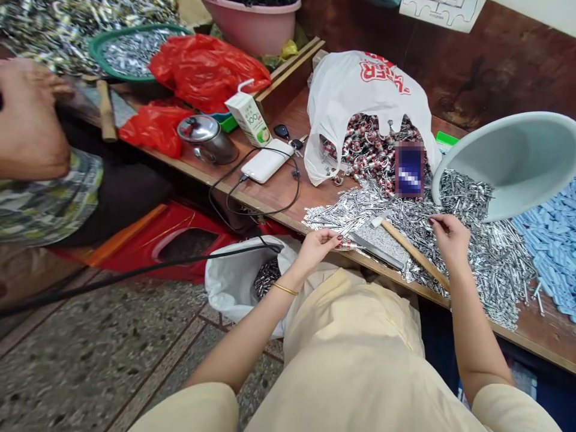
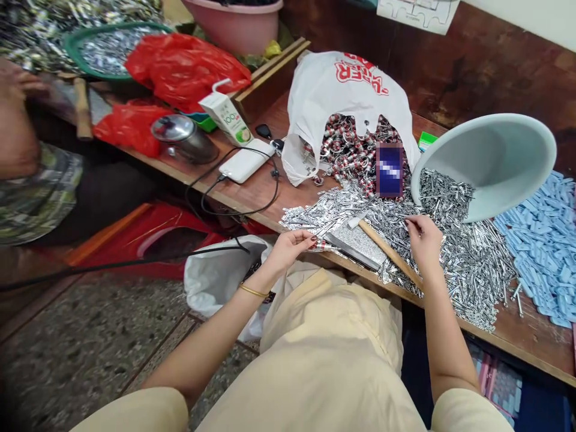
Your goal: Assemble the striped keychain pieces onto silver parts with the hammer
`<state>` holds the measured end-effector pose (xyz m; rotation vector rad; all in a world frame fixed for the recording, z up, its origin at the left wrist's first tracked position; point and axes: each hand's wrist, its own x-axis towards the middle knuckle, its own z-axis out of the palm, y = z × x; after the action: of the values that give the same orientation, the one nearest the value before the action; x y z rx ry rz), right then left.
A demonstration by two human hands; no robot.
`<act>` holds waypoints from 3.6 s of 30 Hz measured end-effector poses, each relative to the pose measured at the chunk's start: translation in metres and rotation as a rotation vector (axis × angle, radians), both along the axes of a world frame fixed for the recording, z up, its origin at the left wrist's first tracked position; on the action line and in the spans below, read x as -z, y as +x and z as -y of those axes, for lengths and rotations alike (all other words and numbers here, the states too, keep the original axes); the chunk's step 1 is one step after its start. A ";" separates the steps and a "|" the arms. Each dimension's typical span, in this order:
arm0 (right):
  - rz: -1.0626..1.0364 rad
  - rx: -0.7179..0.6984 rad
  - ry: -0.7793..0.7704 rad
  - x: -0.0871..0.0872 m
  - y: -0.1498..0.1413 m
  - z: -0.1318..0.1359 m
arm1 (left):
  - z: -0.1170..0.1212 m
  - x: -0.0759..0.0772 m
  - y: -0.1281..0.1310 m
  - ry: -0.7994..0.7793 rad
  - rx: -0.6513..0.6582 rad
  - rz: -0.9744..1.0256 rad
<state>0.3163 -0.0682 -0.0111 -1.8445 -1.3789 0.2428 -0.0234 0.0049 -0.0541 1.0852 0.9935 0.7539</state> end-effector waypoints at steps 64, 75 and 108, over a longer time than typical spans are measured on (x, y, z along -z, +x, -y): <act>0.635 -0.305 -0.424 -0.005 -0.036 0.017 | -0.043 0.019 0.009 0.257 0.265 -0.310; 0.705 -0.464 -0.288 -0.042 -0.094 0.038 | -0.041 0.009 0.010 0.258 0.265 -0.381; 0.883 -0.421 -0.290 -0.048 -0.105 0.039 | -0.034 0.006 0.010 0.265 0.281 -0.282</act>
<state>0.2109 -0.1073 0.0372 -1.9584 -2.4496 -0.2124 -0.0139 0.0387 -0.0601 1.5575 0.9657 0.5194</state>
